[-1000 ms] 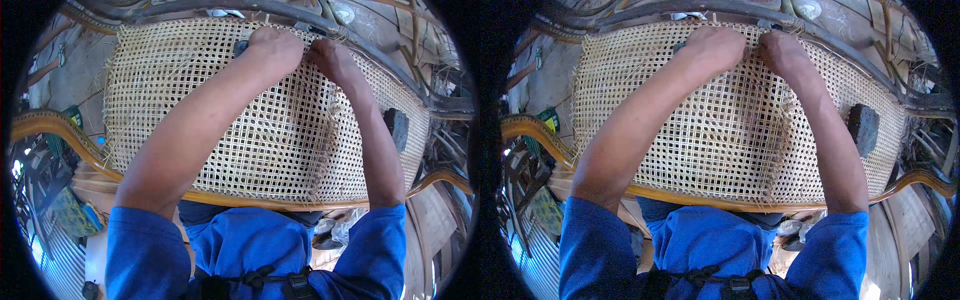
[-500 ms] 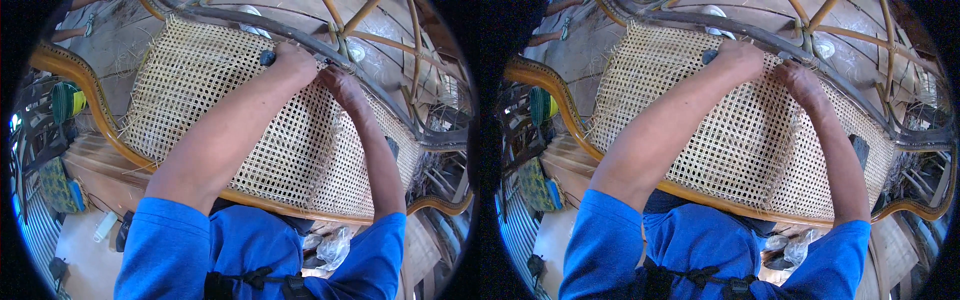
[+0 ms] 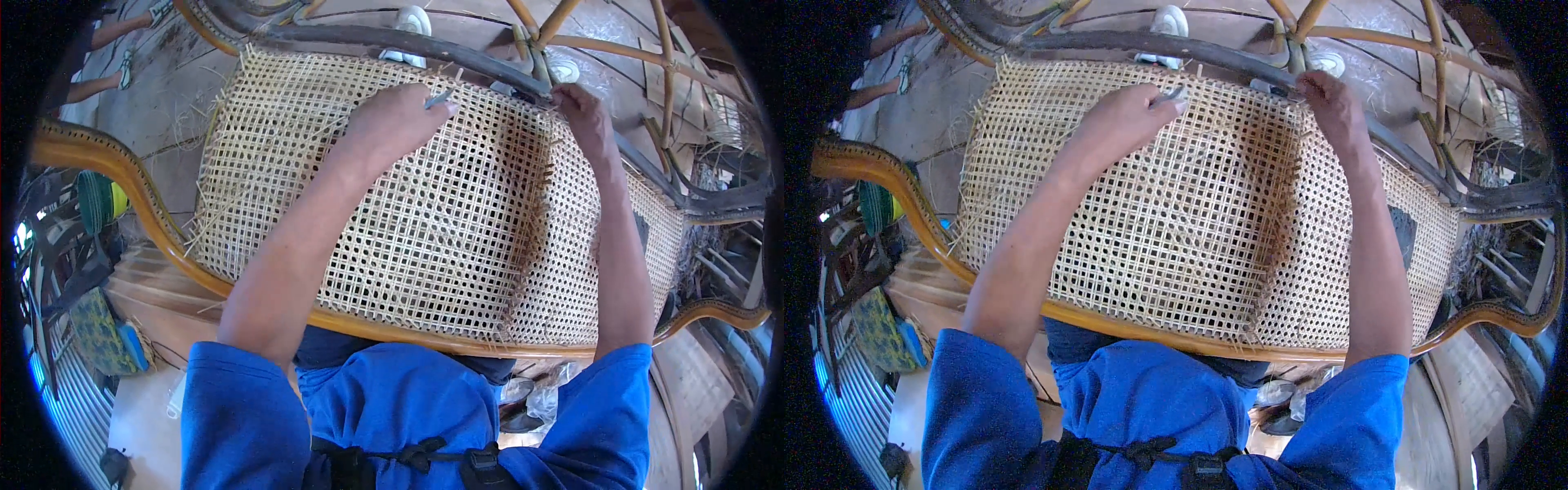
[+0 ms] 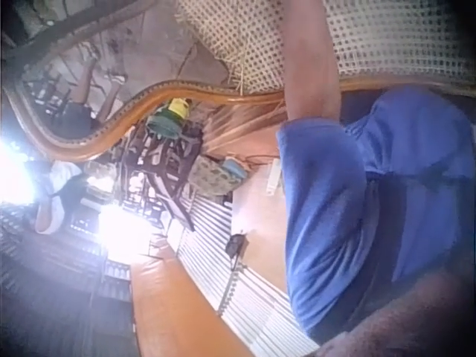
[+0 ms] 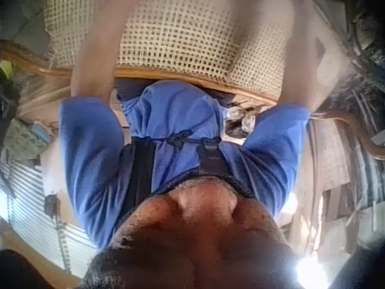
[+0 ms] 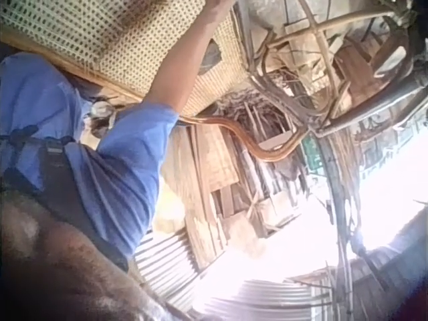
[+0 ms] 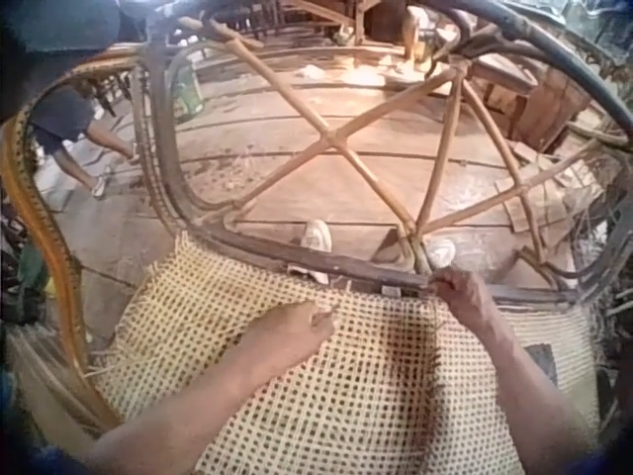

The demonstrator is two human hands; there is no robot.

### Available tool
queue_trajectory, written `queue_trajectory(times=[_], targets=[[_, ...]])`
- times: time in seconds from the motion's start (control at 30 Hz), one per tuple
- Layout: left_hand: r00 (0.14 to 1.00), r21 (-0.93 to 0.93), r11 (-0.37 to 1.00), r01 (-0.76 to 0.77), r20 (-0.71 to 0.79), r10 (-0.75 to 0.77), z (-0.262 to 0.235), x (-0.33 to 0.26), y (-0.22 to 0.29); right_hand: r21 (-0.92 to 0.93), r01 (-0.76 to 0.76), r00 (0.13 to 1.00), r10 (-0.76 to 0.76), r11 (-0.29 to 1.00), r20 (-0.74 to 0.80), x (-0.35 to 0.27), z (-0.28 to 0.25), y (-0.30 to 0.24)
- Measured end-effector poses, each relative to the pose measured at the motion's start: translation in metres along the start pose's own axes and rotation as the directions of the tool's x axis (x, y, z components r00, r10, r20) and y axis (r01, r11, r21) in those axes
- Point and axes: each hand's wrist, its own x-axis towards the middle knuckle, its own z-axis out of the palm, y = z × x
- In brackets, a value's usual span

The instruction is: Repairing the woven seat of a rattan bench by weaving and securing rattan strips using hand tools.

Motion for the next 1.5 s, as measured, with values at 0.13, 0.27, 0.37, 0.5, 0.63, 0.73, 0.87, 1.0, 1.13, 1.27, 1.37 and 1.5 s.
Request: queue_trajectory(times=[0.13, 0.27, 0.37, 0.5, 0.63, 0.73, 0.87, 1.0, 1.13, 1.27, 1.37, 1.5], targets=[[0.978, -0.154, 0.988, 0.007, 0.206, 0.025, 0.01, 0.003, 0.006, 0.018, 0.012, 0.995, -0.014, 1.0, 0.103, -0.014, 0.001, -0.013], [0.986, 0.037, 0.998, -0.053, 0.161, 0.046, 0.035, 0.004, 0.003, -0.074, 0.116, 0.977, -0.101, 0.99, 0.187, -0.017, 0.017, -0.015], [0.977, 0.114, 0.99, -0.082, 0.208, 0.057, 0.039, 0.003, 0.007, -0.216, 0.294, 0.945, -0.249, 0.931, 0.211, -0.014, 0.03, 0.002], [0.97, 0.074, 0.996, -0.054, 0.24, 0.035, 0.034, -0.005, 0.012, -0.263, 0.292, 0.936, -0.219, 0.919, 0.274, -0.009, 0.039, -0.004], [0.965, 0.272, 0.952, -0.137, 0.256, 0.065, 0.032, -0.011, 0.004, -0.302, 0.249, 0.957, -0.185, 0.92, 0.224, -0.011, 0.041, -0.004], [0.962, 0.302, 0.918, -0.259, 0.171, 0.215, 0.025, -0.017, 0.0, -0.208, 0.086, 0.995, -0.095, 0.974, -0.036, -0.033, 0.016, -0.024], [0.924, 0.343, 0.858, -0.381, 0.122, 0.362, 0.023, -0.018, 0.005, -0.098, -0.151, 0.971, 0.129, 0.984, -0.203, -0.106, 0.02, -0.032], [0.831, 0.411, 0.724, -0.554, 0.22, 0.511, 0.018, -0.031, -0.02, 0.128, -0.125, 0.937, 0.16, 0.984, -0.312, -0.136, 0.041, -0.034], [0.825, 0.456, 0.69, -0.563, 0.255, 0.504, -0.008, -0.07, -0.06, 0.191, -0.169, 0.919, 0.225, 0.967, -0.323, -0.14, 0.046, -0.025], [0.819, 0.461, 0.681, -0.569, 0.247, 0.518, -0.036, -0.112, -0.075, 0.259, -0.201, 0.913, 0.276, 0.945, -0.301, -0.138, 0.043, -0.032], [0.794, 0.484, 0.645, -0.591, 0.209, 0.571, -0.041, -0.128, -0.084, 0.273, -0.178, 0.91, 0.264, 0.945, -0.32, -0.142, 0.049, -0.02], [0.784, 0.495, 0.628, -0.6, 0.206, 0.586, -0.042, -0.143, -0.093, 0.327, -0.198, 0.906, 0.3, 0.924, -0.299, -0.139, 0.055, -0.025]])
